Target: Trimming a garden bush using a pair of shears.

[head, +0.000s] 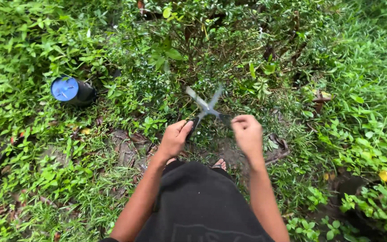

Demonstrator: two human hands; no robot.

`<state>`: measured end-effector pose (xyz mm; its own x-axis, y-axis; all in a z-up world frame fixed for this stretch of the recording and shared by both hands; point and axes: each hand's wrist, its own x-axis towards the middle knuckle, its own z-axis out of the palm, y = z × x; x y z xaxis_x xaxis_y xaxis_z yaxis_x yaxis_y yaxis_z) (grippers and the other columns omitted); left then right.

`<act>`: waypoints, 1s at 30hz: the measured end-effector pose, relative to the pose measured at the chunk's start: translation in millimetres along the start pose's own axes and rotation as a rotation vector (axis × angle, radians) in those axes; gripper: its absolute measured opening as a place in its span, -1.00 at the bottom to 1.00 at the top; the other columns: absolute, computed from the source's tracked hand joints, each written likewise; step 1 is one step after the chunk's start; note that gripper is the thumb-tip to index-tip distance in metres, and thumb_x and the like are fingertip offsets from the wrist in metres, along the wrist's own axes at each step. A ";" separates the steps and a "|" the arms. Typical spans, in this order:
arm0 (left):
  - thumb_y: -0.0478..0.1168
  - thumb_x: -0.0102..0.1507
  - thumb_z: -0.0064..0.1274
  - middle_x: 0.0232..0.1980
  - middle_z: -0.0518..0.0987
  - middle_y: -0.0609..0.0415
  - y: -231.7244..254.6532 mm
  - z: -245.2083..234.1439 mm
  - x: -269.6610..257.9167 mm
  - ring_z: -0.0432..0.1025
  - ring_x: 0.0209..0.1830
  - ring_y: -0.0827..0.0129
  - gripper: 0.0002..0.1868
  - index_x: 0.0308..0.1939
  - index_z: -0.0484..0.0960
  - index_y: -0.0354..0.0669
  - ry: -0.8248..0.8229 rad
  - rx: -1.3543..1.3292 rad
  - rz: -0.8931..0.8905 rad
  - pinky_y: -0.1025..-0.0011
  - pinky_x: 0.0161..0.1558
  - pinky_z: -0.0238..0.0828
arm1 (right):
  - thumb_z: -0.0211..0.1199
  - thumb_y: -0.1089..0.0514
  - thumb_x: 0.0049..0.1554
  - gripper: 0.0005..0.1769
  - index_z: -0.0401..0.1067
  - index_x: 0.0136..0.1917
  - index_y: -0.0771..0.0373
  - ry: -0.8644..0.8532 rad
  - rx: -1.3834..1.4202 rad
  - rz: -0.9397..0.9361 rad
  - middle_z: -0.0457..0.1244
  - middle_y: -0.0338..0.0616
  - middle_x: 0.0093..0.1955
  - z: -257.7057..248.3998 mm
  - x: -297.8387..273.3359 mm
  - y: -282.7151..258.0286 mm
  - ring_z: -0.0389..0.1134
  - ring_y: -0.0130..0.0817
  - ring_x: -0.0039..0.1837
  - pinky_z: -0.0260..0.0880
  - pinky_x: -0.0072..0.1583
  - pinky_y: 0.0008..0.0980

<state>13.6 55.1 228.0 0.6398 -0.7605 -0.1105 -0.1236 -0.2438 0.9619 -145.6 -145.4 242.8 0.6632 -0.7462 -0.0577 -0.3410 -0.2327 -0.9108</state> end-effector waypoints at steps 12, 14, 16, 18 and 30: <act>-0.01 0.45 -0.09 -0.51 0.27 0.21 -3.2 33.2 8.2 0.13 -0.48 0.51 -0.54 -0.41 0.41 -0.29 -0.023 -0.052 0.030 0.40 -0.44 0.14 | 0.21 0.20 0.12 -0.84 0.48 -0.06 0.32 0.192 0.021 -0.035 0.36 -0.11 -0.18 -20.5 7.5 25.9 0.36 -0.38 -0.18 0.37 -0.12 -0.33; -0.02 0.45 -0.10 -0.51 0.27 0.21 -1.6 42.3 9.7 0.13 -0.48 0.51 -0.55 -0.41 0.40 -0.28 -0.040 -0.056 0.037 0.40 -0.44 0.15 | 0.22 0.22 0.11 -0.84 0.47 -0.04 0.32 0.206 -0.035 -0.098 0.35 -0.10 -0.18 -0.6 -4.7 18.7 0.35 -0.38 -0.17 0.36 -0.11 -0.34; -0.02 0.46 -0.11 -0.51 0.27 0.21 0.8 50.6 11.2 0.13 -0.49 0.51 -0.56 -0.40 0.40 -0.28 -0.061 -0.067 0.039 0.40 -0.44 0.15 | 0.22 0.23 0.11 -0.84 0.47 -0.03 0.32 0.220 -0.099 -0.157 0.35 -0.09 -0.18 12.1 -15.3 7.0 0.33 -0.37 -0.16 0.35 -0.10 -0.35; -0.04 0.46 -0.15 -0.51 0.29 0.22 3.7 52.5 9.9 0.15 -0.49 0.53 -0.58 -0.39 0.41 -0.26 -0.025 -0.109 0.038 0.41 -0.44 0.17 | 0.23 0.26 0.09 -0.88 0.49 -0.09 0.34 0.003 -0.142 -0.186 0.35 -0.10 -0.23 22.9 -25.2 -11.0 0.32 -0.41 -0.20 0.35 -0.13 -0.40; -0.04 0.45 -0.11 -0.51 0.27 0.14 -16.6 63.2 6.2 0.15 -0.48 0.48 -0.58 -0.37 0.38 -0.31 -0.061 -0.064 0.097 0.36 -0.41 0.20 | 0.26 0.30 0.10 -0.90 0.50 -0.10 0.37 0.024 -0.014 -0.056 0.33 -0.15 -0.29 29.2 -39.2 12.0 0.30 -0.45 -0.27 0.33 -0.20 -0.43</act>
<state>-28.3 16.4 195.6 0.5797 -0.8143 -0.0291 -0.1330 -0.1297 0.9826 -156.2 -100.8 222.2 0.6651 -0.7468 0.0034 -0.3130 -0.2829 -0.9066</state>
